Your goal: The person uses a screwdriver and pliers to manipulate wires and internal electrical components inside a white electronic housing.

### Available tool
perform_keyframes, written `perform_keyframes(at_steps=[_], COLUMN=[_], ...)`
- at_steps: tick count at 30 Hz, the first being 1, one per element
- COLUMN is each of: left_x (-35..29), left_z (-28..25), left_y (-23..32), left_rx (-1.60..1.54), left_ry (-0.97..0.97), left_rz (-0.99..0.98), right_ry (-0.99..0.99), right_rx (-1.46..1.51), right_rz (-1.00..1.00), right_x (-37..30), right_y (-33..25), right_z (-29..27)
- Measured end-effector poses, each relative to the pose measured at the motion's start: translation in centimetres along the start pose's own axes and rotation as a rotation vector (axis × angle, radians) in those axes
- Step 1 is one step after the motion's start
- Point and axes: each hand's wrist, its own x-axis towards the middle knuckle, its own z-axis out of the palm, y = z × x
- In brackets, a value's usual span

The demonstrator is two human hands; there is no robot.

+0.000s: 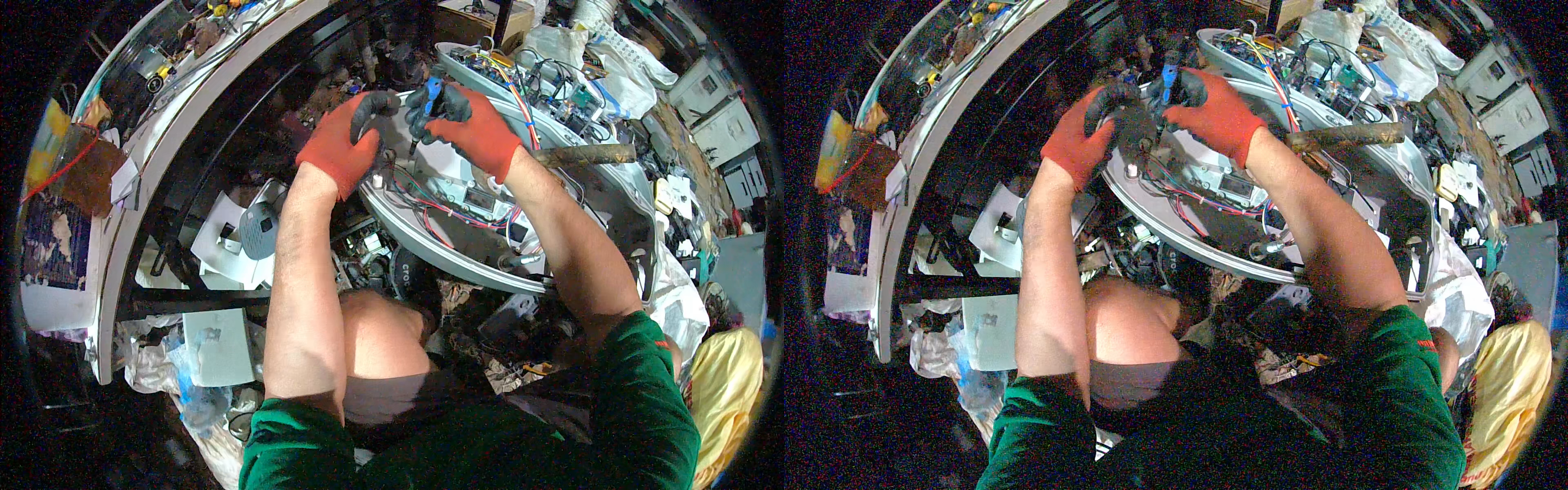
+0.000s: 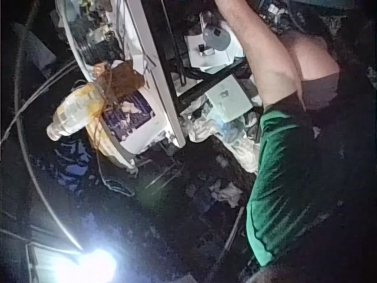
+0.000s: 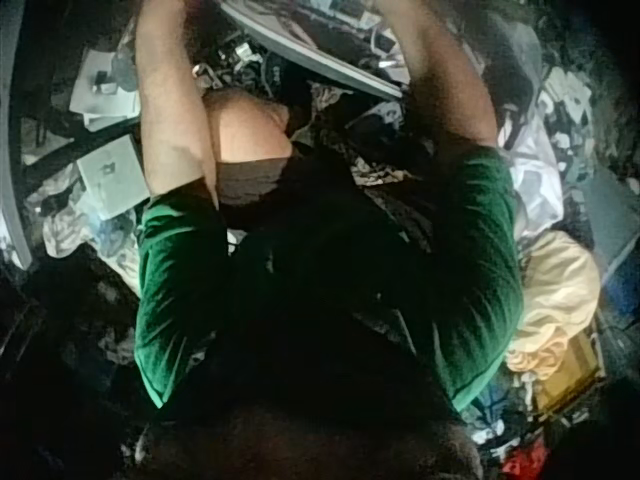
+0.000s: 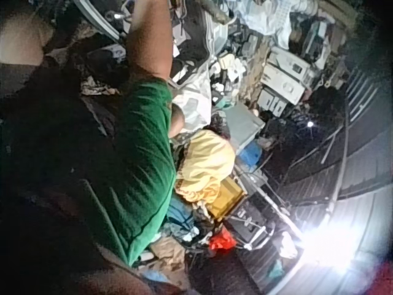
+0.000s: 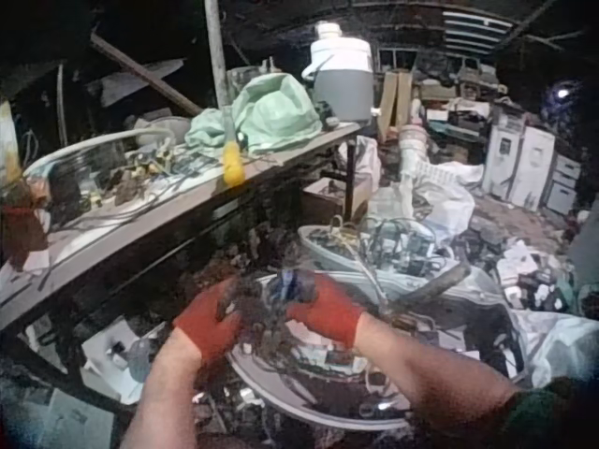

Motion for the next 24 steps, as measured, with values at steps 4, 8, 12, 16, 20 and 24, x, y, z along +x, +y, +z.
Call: perform_keyframes(at_steps=[4, 8, 12, 16, 20, 24], left_x=[-0.6, 0.3, 0.3, 0.6, 0.3, 1.1], left_z=[1.1, 1.2, 2.1, 1.9, 1.5, 1.9], left_y=[0.3, -0.6, -0.8, -1.0, -1.2, -0.5], left_rx=[0.242, 0.376, 0.490, 0.379, 0.345, 0.313], left_ry=[-0.094, -0.191, -0.091, -0.228, -0.190, -0.221], left_rz=[-0.062, 0.007, -0.010, -0.137, -0.144, -0.099], right_ry=[0.091, 0.091, 0.011, -0.223, -0.349, -0.351], right_rx=[0.135, 0.219, -0.091, -0.527, -0.773, -0.770], right_rz=[-0.032, 0.040, 0.305, 0.401, 0.501, 0.520], right_x=[0.0, 0.3, -0.1, 0.2, 0.3, 0.0], right_y=[0.9, 0.9, 1.8, 3.2, 3.1, 5.3], right_z=[-0.9, -0.6, -0.6, -1.4, 0.5, 0.3])
